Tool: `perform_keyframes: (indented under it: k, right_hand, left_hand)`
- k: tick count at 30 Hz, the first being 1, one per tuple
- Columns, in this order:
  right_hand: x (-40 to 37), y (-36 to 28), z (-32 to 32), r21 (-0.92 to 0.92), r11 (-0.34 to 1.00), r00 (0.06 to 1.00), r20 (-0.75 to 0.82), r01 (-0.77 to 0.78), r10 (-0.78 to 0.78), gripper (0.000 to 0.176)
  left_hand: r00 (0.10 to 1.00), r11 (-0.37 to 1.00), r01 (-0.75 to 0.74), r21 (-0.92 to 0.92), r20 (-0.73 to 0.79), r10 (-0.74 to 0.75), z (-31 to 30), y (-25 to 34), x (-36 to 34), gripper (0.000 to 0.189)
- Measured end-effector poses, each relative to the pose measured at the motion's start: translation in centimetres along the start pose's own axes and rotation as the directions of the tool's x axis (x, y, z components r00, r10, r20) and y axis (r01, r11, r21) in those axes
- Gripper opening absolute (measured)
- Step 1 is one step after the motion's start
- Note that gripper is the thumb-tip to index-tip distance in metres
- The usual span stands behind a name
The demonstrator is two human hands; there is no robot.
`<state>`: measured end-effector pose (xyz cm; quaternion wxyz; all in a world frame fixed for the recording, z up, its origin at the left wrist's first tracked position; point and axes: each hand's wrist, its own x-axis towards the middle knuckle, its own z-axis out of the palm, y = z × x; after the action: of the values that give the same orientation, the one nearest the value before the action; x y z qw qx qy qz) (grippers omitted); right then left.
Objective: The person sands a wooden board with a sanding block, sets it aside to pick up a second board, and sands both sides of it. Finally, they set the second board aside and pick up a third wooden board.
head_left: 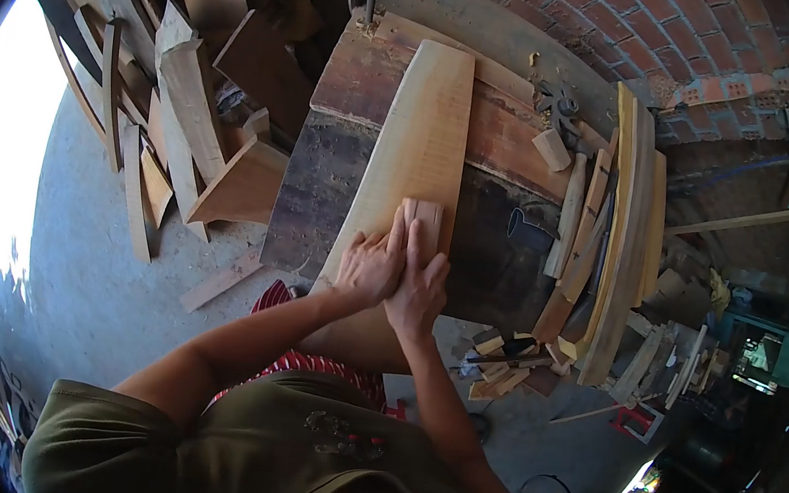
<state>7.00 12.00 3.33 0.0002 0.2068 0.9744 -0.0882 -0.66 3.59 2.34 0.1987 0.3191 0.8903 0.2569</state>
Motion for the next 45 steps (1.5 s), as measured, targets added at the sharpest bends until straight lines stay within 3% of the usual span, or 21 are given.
perform_keyframes:
  k: [4,5,6,8,10,12,17,18,19,20,21,22,23,26,29,30,31,33,35,39,45]
  right_hand:
    - [12.3,1.7,0.4,-0.044,0.999,0.990,-0.142,-0.008,0.002,0.083]
    - [15.7,2.1,0.3,-0.038,0.999,0.991,-0.132,-0.035,0.030,0.083]
    - [19.0,2.4,0.1,-0.029,0.998,0.991,-0.117,-0.063,0.060,0.084]
    - [25.2,2.9,0.1,-0.010,0.995,0.987,-0.128,-0.097,0.095,0.073]
    - [29.8,3.8,0.4,0.114,0.990,0.984,-0.145,-0.085,0.101,0.071]
    - [32.4,4.3,0.7,0.150,0.986,0.985,-0.139,-0.080,0.101,0.072]
    - [27.7,4.5,1.0,0.113,0.992,0.989,-0.128,-0.058,0.072,0.072]
    - [24.2,4.1,0.7,0.129,0.989,0.990,-0.108,-0.071,0.085,0.071]
    - [20.6,3.5,0.2,0.074,0.992,0.993,-0.064,-0.099,0.104,0.071]
    - [16.7,3.2,0.9,0.082,0.995,0.989,-0.125,-0.063,0.073,0.074]
    - [12.6,2.6,1.0,0.064,0.997,0.987,-0.155,-0.042,0.052,0.077]
    - [8.6,1.6,0.5,0.027,0.997,0.994,-0.086,-0.068,0.070,0.088]
    - [4.8,0.9,0.9,0.087,0.995,0.989,-0.132,-0.056,0.067,0.077]
    - [-4.9,-1.3,0.5,0.062,0.998,1.000,0.004,-0.025,0.025,0.078]
    - [-8.5,-2.8,1.2,0.024,1.000,0.998,0.059,0.009,-0.011,0.078]
    - [-8.1,-3.5,1.0,0.058,0.998,0.998,0.059,0.032,-0.036,0.078]
    - [-6.7,-3.7,1.1,0.063,0.997,0.997,0.058,0.040,-0.043,0.078]
    - [-1.8,-3.6,1.4,0.064,0.994,0.995,0.028,0.089,-0.091,0.078]
    - [4.3,-4.3,1.2,0.076,0.989,0.987,-0.113,0.126,-0.117,0.077]
    - [17.7,-3.8,2.4,0.071,0.985,0.963,-0.232,0.156,-0.135,0.077]
    - [31.6,-4.1,1.0,0.173,0.984,0.990,-0.138,0.052,-0.028,0.070]
  left_hand:
    - [0.999,0.998,0.025,-0.065,-0.018,-0.027,-2.5,-0.8,12.4,0.074]
    - [0.995,0.999,0.007,-0.048,-0.101,-0.012,-2.8,-1.0,16.0,0.070]
    - [0.998,0.997,0.061,-0.053,0.031,-0.059,-5.1,-0.6,19.3,0.069]
    - [0.991,0.990,0.101,-0.097,0.098,-0.092,-7.0,-0.7,25.7,0.058]
    - [0.999,0.981,0.053,-0.187,0.019,-0.051,-6.8,-2.0,31.2,0.058]
    - [0.998,0.989,0.054,-0.140,-0.033,-0.059,-6.6,-2.2,33.9,0.058]
    - [0.994,0.978,0.096,-0.183,-0.035,-0.104,-5.4,-0.9,28.6,0.060]
    - [0.995,0.984,0.099,-0.148,0.006,-0.099,-4.7,-0.8,25.7,0.066]
    - [0.993,0.990,0.078,-0.120,-0.076,-0.087,-3.3,-0.5,21.9,0.071]
    - [0.990,0.998,-0.008,-0.066,-0.144,-0.001,-1.4,-1.1,18.3,0.075]
    - [0.986,0.993,-0.064,0.098,-0.146,0.078,-0.3,-1.2,14.0,0.073]
    - [0.984,0.997,-0.051,0.052,-0.171,0.059,0.6,-0.9,9.8,0.071]
    - [0.984,0.990,-0.103,0.095,-0.138,0.116,0.7,-0.7,5.6,0.069]
    - [0.996,0.989,-0.089,0.117,-0.010,0.090,2.7,-1.8,-4.5,0.069]
    - [0.985,0.962,-0.161,0.220,0.103,0.141,1.0,-2.6,-9.5,0.068]
    - [0.987,0.965,-0.157,0.212,0.052,0.150,0.4,-3.0,-9.4,0.068]
    - [0.989,0.965,-0.150,0.217,0.048,0.143,0.1,-3.4,-8.3,0.068]
    - [0.994,0.990,0.110,-0.089,0.020,-0.109,-0.4,-3.9,-4.1,0.070]
    - [0.992,0.989,0.109,-0.100,-0.054,-0.115,-1.7,-5.2,1.7,0.071]
    - [0.975,0.993,0.077,-0.087,-0.200,-0.093,-5.1,-7.8,14.8,0.066]
    - [0.970,0.976,0.146,-0.159,-0.173,-0.173,-9.5,-10.1,29.7,0.062]
